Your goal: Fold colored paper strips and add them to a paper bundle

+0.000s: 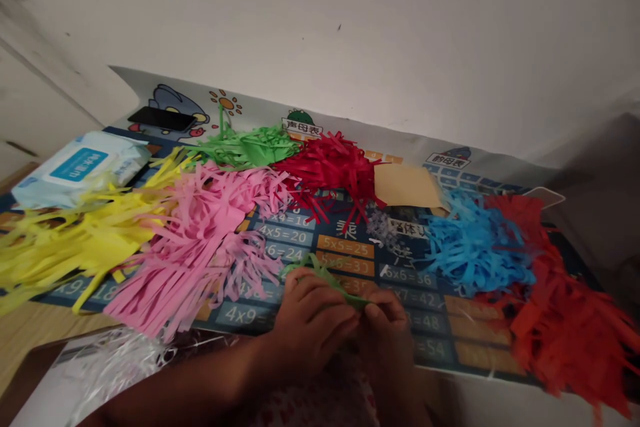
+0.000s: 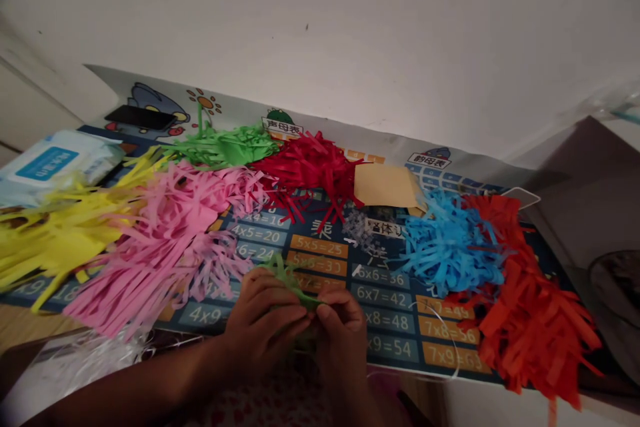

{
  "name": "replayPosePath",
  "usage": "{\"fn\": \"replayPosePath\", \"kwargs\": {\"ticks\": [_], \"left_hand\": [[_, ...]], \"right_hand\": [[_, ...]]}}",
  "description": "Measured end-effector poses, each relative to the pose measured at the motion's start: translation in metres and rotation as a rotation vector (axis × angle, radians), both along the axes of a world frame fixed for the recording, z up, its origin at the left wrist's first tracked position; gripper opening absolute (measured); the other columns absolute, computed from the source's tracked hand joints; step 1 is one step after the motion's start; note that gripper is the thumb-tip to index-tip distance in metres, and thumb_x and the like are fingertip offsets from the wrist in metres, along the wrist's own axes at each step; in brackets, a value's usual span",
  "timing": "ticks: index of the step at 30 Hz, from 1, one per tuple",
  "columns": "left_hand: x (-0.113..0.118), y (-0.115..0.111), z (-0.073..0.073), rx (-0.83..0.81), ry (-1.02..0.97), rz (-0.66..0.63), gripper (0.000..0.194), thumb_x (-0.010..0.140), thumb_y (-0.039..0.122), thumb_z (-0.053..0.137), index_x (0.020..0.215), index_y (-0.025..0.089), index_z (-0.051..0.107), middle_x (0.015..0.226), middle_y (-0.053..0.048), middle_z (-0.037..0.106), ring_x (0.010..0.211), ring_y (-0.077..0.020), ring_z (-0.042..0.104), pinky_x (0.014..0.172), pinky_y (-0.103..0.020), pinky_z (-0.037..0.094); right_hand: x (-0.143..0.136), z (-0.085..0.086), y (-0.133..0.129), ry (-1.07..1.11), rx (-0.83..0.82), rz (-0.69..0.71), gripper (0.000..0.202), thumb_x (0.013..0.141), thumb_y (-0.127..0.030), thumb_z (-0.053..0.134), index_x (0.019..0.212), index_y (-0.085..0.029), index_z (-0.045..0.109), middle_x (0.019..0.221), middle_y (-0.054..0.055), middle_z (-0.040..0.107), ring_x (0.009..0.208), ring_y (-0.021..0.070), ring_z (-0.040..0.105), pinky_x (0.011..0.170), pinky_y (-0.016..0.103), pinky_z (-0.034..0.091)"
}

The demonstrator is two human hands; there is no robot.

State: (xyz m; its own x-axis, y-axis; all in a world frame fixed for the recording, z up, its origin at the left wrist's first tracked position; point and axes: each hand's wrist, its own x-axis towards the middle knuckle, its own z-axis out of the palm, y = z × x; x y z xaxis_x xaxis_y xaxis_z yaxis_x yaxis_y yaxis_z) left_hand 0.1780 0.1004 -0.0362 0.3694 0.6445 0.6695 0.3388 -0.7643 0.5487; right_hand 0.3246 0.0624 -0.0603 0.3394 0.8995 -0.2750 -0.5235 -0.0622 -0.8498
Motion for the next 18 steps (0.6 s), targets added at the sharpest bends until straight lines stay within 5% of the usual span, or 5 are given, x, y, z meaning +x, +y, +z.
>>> {"fn": "replayPosePath", "kwargs": {"ticks": [10,14,18], "left_hand": [[0.0036,0.0049,-0.0055,-0.128,-0.042,-0.047,0.012,0.093,0.023,0.054,0.099,0.021,0.065,0.087,0.0,0.072,0.084,-0.0161,0.059,0.089,-0.036,0.036],[0.0034,0.0042,-0.0081,-0.202,-0.061,-0.04,0.015,0.094,0.025,0.052,0.089,0.02,0.065,0.078,0.0,0.068,0.078,-0.0153,0.058,0.081,-0.033,0.039],[-0.0018,0.0015,-0.0039,-0.096,-0.018,0.003,0.012,0.091,0.021,0.053,0.087,0.02,0.064,0.082,-0.003,0.066,0.086,-0.019,0.056,0.083,-0.036,0.039]], "right_hand": [[0.0023,-0.0018,-0.0025,0.069,0.015,0.028,0.021,0.061,-0.029,0.083,0.068,-0.023,0.064,0.069,-0.004,0.055,0.055,0.0101,0.053,0.048,0.02,0.042],[0.0024,0.0,-0.0013,-0.149,0.059,-0.031,0.019,0.063,-0.025,0.079,0.061,-0.02,0.061,0.081,-0.001,0.057,0.065,0.0118,0.055,0.054,0.022,0.046],[0.0084,0.0016,-0.0061,-0.398,0.126,-0.027,0.012,0.072,-0.019,0.071,0.065,-0.021,0.061,0.082,0.002,0.061,0.079,0.0175,0.06,0.07,0.03,0.051]]}}
